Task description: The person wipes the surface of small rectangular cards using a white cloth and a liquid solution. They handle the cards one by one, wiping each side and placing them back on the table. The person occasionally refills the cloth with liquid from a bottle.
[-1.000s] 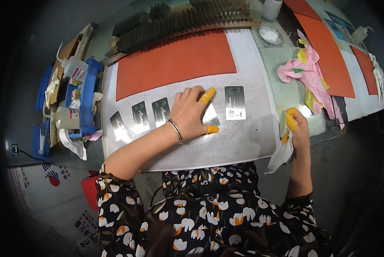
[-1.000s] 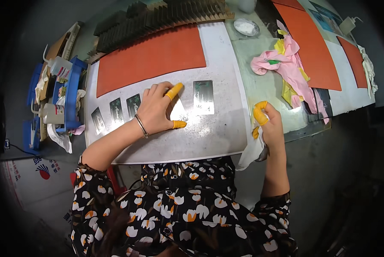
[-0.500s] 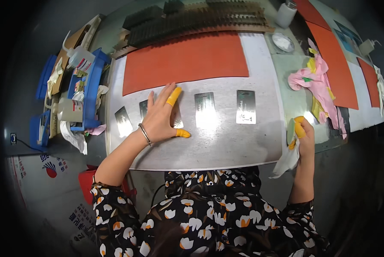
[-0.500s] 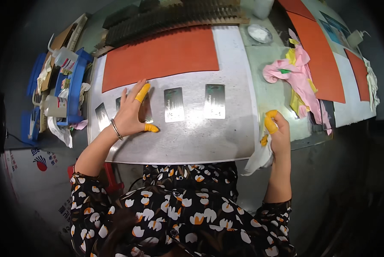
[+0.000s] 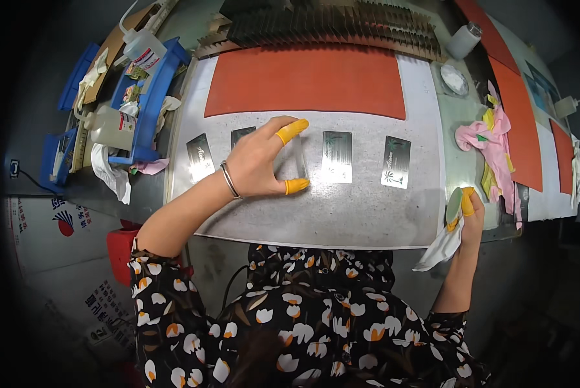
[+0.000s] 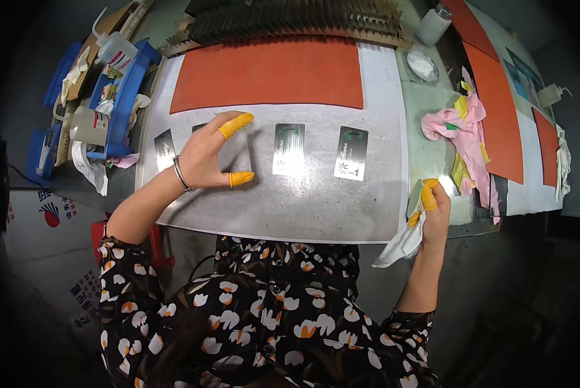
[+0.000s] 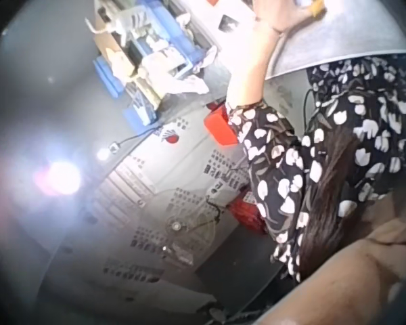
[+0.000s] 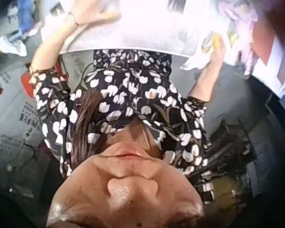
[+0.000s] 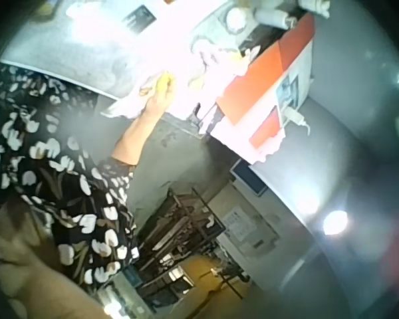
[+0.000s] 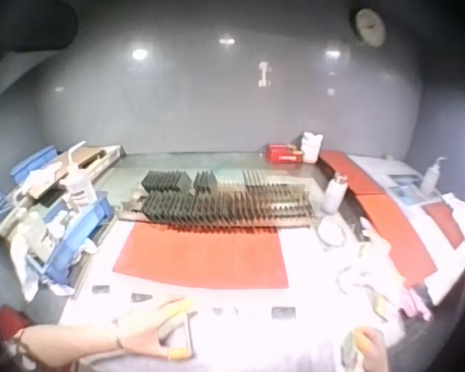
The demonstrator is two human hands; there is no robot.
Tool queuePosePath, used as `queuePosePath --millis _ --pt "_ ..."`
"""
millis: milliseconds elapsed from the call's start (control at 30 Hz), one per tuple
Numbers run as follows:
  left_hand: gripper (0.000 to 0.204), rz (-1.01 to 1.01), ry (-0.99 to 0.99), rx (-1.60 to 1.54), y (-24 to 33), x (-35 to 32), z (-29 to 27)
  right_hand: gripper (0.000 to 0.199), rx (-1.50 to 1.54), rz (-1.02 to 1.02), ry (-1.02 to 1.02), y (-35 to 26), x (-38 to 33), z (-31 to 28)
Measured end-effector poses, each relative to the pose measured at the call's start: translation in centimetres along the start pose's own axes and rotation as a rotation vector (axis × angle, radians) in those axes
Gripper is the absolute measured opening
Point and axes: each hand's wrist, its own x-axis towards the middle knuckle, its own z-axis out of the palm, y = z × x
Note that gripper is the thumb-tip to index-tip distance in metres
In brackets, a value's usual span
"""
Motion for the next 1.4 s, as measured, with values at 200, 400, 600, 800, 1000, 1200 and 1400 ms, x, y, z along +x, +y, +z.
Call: queuePosePath --millis 200,400,600,800,1000,1200,1400 --pt "0.101 -0.035 -0.093 0.063 -4.3 -2.9 -0.4 0.017 0.007 0.027 0.063 0.3 0.0 0.2" --pt "0.097 -0.209 -0.146 0.248 -6.5 -6.2 -2.4 0.013 0.056 0.023 0.044 0.4 -0.4 0.7" --pt "0.082 -0.09 -0.246 0.517 -2.4 -4.6 -3.7 0.016 0.023 -0.006 0.007 0.8 0.0 -0.6" --pt "0.073 -0.184 -0.079 0.261 -2.6 -5.1 -2.7 0.015 0.05 -0.021 0.027 0.4 0.0 -0.1" --pt "0.09 -0.143 0.057 0.073 -6.7 -7.8 -2.4 0.015 -0.058 -0.03 0.02 1.3 0.4 -1.3" --pt "0.1 -0.381 -0.067 0.297 -10.7 -11.4 -5.4 0.016 -0.079 -0.033 0.004 1.4 0.4 -1.7" --pt "0.083 -0.277 -0.12 0.486 -7.8 -10.1 -5.8 0.016 -0.047 -0.036 0.003 1.7 0.4 -2.0"
